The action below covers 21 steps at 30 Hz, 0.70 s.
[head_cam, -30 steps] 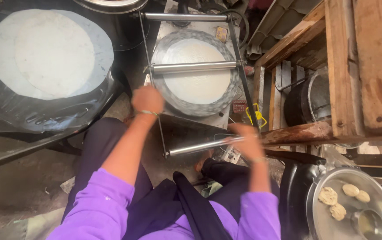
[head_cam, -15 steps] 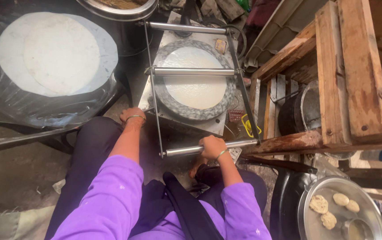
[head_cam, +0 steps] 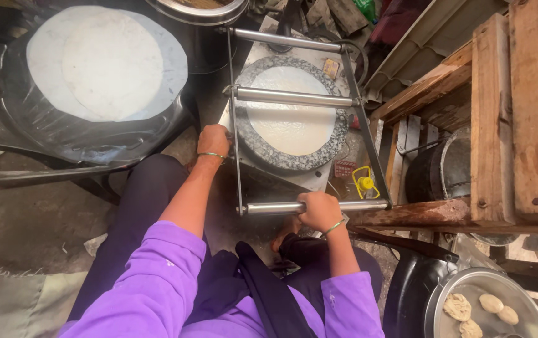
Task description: The person places dough balls on the stone plate of a lever press, pulls the metal handle to flatten each ball into a thin round disc, peels the pressed disc off the plate, and stacks the discs on a tray while another person occasionally takes the finished stack away.
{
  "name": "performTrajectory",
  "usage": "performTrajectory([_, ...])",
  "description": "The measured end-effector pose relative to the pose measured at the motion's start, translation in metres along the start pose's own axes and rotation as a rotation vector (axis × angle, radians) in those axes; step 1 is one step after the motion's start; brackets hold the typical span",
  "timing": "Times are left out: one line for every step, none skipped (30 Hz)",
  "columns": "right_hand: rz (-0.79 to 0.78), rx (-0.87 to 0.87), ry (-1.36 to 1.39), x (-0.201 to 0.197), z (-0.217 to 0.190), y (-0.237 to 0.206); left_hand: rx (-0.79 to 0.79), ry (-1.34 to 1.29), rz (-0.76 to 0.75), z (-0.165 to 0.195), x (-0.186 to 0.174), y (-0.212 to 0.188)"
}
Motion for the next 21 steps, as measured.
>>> performTrajectory([-0.011,-0.002,-0.002,0.0,0.0,0.0,-0.014,-0.015,-0.003,-0.001,0.002,0.0])
performTrajectory([-0.019,0.001,-0.001,0.0,0.0,0.0,-0.024,-0.013,0.002,-0.003,0.003,0.0])
performTrajectory([-0.026,0.006,0.0,0.0,0.001,0.0,-0.032,-0.011,0.006,-0.004,0.004,0.0])
performTrajectory([-0.033,0.012,0.002,0.0,0.001,0.0,-0.039,-0.009,0.009,-0.004,0.005,0.001])
performTrajectory([-0.04,0.016,0.003,0.001,0.002,-0.001,-0.044,-0.008,0.006,-0.005,0.006,0.001])
performTrajectory([-0.046,0.021,0.006,0.001,0.002,-0.001,-0.047,-0.007,0.004,-0.006,0.006,0.001])
performTrajectory([-0.05,0.026,0.008,0.002,0.002,-0.001,-0.05,-0.005,0.004,-0.006,0.007,0.001])
performTrajectory([-0.047,0.021,0.011,0.003,0.002,-0.001,-0.051,-0.001,0.003,-0.007,0.007,0.002])
performTrajectory([-0.045,0.017,0.014,0.003,0.003,-0.001,-0.053,0.004,0.002,-0.007,0.007,0.002])
performTrajectory([-0.044,0.013,0.017,0.003,0.002,0.0,-0.055,0.008,0.001,-0.008,0.007,0.002])
performTrajectory([-0.05,0.008,0.028,0.003,0.002,0.0,-0.045,0.034,-0.012,-0.007,0.008,0.002])
performTrajectory([-0.056,0.004,0.04,0.003,0.002,0.0,-0.035,0.061,-0.027,-0.006,0.007,0.002])
performTrajectory([-0.061,0.003,0.052,0.001,0.002,0.0,-0.021,0.087,-0.043,-0.004,0.007,0.001])
performTrajectory([-0.049,-0.035,0.055,-0.001,0.0,-0.001,-0.007,0.15,-0.041,-0.001,0.006,0.0])
performTrajectory([-0.034,-0.069,0.058,-0.005,-0.002,-0.002,0.013,0.212,-0.039,0.001,0.004,0.0])
performTrajectory([-0.018,-0.101,0.061,-0.008,-0.003,-0.003,0.036,0.274,-0.037,0.007,0.004,0.0])
performTrajectory([-0.035,-0.105,0.111,-0.011,-0.003,-0.005,0.057,0.291,-0.004,0.014,0.002,0.0])
performTrajectory([-0.054,-0.106,0.163,-0.012,-0.002,-0.006,0.077,0.307,0.027,0.019,-0.002,-0.001])
performTrajectory([-0.069,-0.106,0.215,-0.014,-0.001,-0.006,0.101,0.322,0.058,0.026,-0.006,-0.002])
performTrajectory([-0.063,-0.062,0.391,-0.015,0.005,-0.004,0.142,0.295,0.073,0.036,-0.009,-0.001])
performTrajectory([-0.052,-0.017,0.566,-0.014,0.011,0.0,0.184,0.268,0.087,0.045,-0.011,0.001])
Point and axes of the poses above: each hand's wrist, its own y-axis towards the middle knuckle, its own x-axis out of the palm, z = x × y, the point moved 4 cm from there along y, towards the middle knuckle, and after that the axes turned 6 degrees about -y, right-handed, at the moved point
